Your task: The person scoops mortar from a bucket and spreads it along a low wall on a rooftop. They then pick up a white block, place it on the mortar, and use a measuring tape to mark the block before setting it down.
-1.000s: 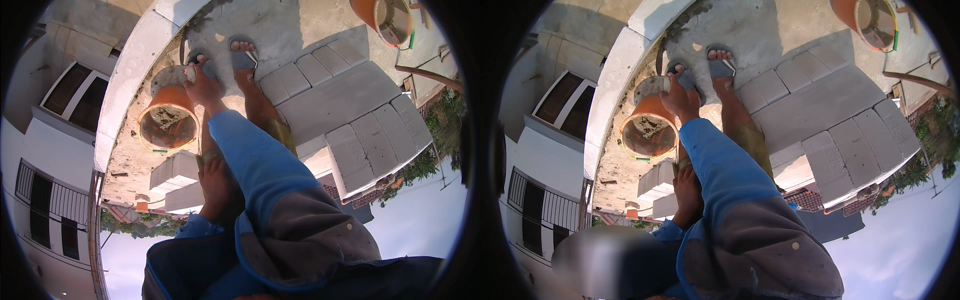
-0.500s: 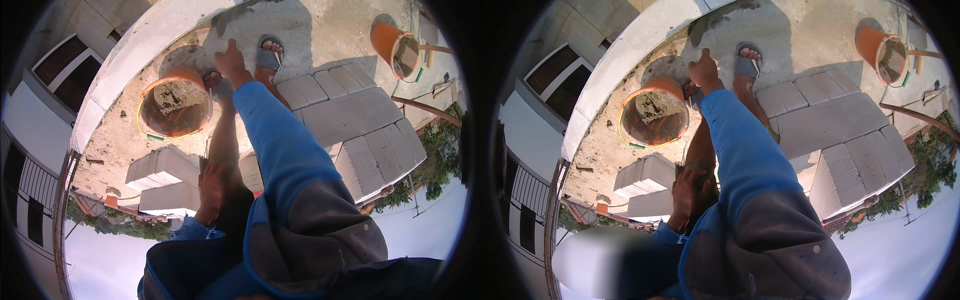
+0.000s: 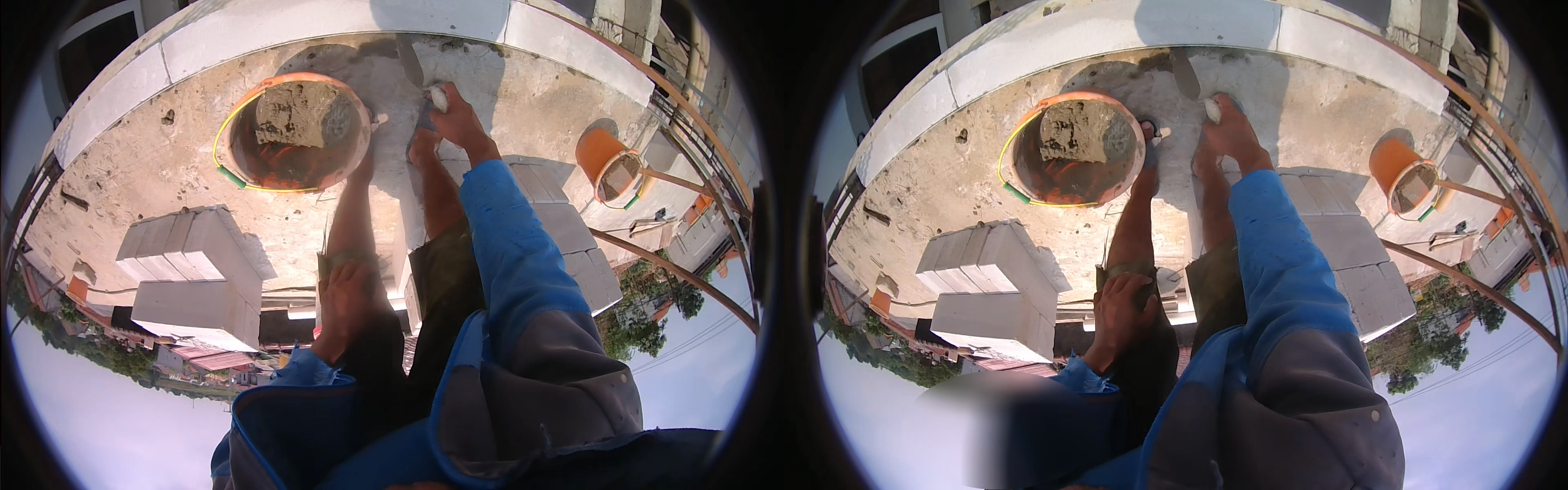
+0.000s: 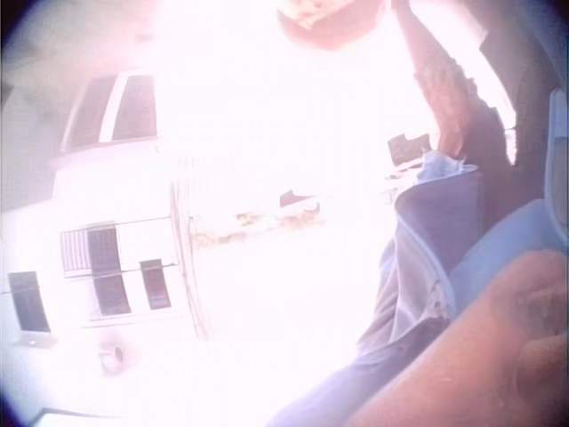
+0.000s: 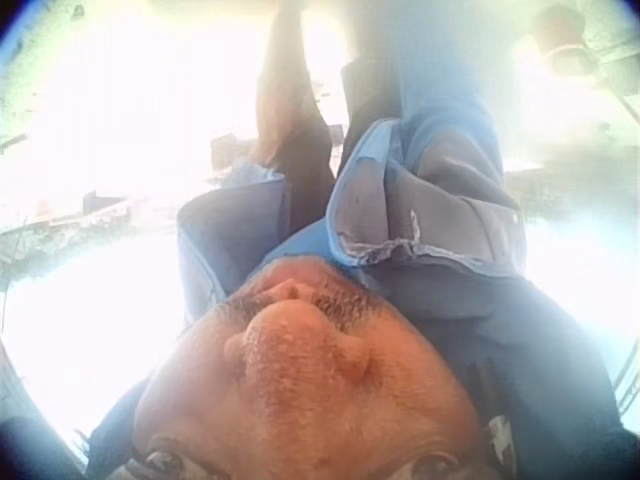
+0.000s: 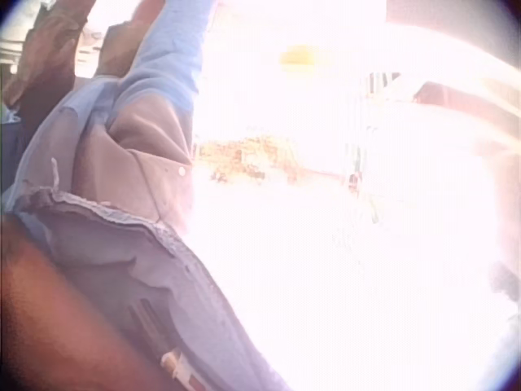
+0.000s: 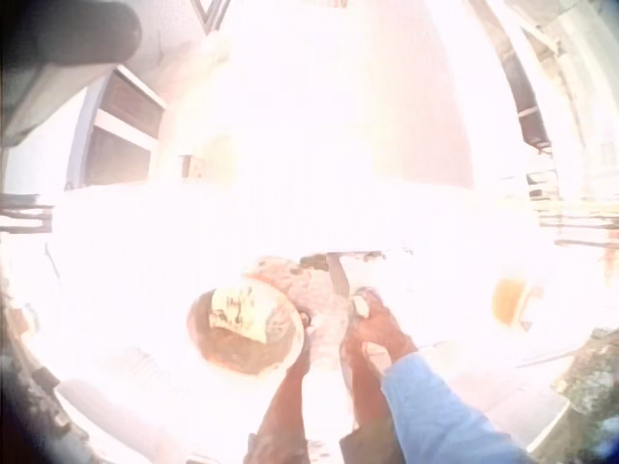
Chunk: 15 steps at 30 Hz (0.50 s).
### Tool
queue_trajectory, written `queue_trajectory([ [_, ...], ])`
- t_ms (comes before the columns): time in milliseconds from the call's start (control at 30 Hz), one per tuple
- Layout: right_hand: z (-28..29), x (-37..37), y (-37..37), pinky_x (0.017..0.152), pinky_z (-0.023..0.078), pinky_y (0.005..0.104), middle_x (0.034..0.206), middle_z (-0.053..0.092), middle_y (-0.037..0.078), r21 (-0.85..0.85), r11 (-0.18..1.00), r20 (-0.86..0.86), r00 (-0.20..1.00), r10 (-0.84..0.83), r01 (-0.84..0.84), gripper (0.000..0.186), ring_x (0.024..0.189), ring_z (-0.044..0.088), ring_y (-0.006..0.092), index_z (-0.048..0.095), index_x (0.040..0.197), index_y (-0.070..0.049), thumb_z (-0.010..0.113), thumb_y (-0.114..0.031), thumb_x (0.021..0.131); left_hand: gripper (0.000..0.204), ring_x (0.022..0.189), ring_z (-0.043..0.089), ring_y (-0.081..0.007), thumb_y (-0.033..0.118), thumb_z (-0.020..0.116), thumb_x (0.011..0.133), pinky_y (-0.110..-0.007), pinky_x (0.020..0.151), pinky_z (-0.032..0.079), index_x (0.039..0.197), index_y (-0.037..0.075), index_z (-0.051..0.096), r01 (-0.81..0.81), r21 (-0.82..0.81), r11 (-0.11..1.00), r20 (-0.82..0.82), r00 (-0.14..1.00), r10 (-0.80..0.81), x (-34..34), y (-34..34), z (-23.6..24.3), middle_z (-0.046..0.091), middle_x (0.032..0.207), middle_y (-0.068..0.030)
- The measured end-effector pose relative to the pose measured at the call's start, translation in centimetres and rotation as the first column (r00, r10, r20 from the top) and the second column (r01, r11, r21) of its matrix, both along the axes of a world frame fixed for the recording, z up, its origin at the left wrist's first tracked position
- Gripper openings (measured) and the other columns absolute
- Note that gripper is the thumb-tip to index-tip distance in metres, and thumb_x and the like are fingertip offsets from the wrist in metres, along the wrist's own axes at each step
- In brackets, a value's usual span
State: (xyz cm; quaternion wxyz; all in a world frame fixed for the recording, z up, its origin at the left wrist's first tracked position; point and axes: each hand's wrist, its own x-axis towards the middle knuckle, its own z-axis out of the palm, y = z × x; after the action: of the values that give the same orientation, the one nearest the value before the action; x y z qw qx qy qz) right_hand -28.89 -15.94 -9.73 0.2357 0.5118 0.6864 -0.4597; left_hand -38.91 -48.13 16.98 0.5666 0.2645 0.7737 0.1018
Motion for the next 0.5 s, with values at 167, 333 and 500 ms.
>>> queue_trajectory([
  [167, 0.6, 0.8, 2.5, 0.095, 0.055, 0.0547, 0.112, 0.076, 0.026, 0.014, 0.888, 0.202, 0.871, 0.448, -0.460, 0.052, 0.110, 0.071, 0.0482, 0.057, 0.142, -0.020, 0.066, -0.043, 0.095, 0.033, 0.130, 0.061, -0.0334, 0.023, 0.077, 0.087, -0.051, 0.109, 0.045, 0.119, 0.015, 0.073, -0.130, -0.077, 0.989, 0.041, 0.990, 0.133, 1.0, -0.5, 0.2, 0.071, 0.125, -0.0096],
  [333, -6.3, 0.2, 5.1, 0.095, 0.056, 0.0538, 0.116, 0.077, 0.020, 0.038, 0.706, 0.094, 0.706, 0.702, -0.707, 0.045, 0.111, 0.072, 0.0422, 0.063, 0.137, -0.021, 0.063, -0.046, 0.100, 0.035, 0.135, 0.059, -0.0308, 0.024, 0.079, 0.086, -0.051, 0.113, 0.040, 0.120, 0.015, 0.073, -0.221, -0.069, 0.973, 0.060, 0.973, 0.225, 1.2, 0.0, 0.1, 0.071, 0.127, -0.0079],
  [500, -12.5, -3.1, 9.7, 0.098, 0.057, 0.0502, 0.123, 0.076, 0.018, 0.266, 0.575, 0.023, 0.602, 0.798, -0.774, 0.053, 0.115, 0.071, 0.0411, 0.069, 0.137, -0.018, 0.065, -0.056, 0.100, 0.036, 0.135, 0.060, -0.0294, 0.026, 0.080, 0.086, -0.051, 0.113, 0.038, 0.120, 0.016, 0.073, -0.250, -0.093, 0.964, 0.048, 0.966, 0.256, 1.5, 1.0, -0.1, 0.072, 0.127, -0.0056],
])
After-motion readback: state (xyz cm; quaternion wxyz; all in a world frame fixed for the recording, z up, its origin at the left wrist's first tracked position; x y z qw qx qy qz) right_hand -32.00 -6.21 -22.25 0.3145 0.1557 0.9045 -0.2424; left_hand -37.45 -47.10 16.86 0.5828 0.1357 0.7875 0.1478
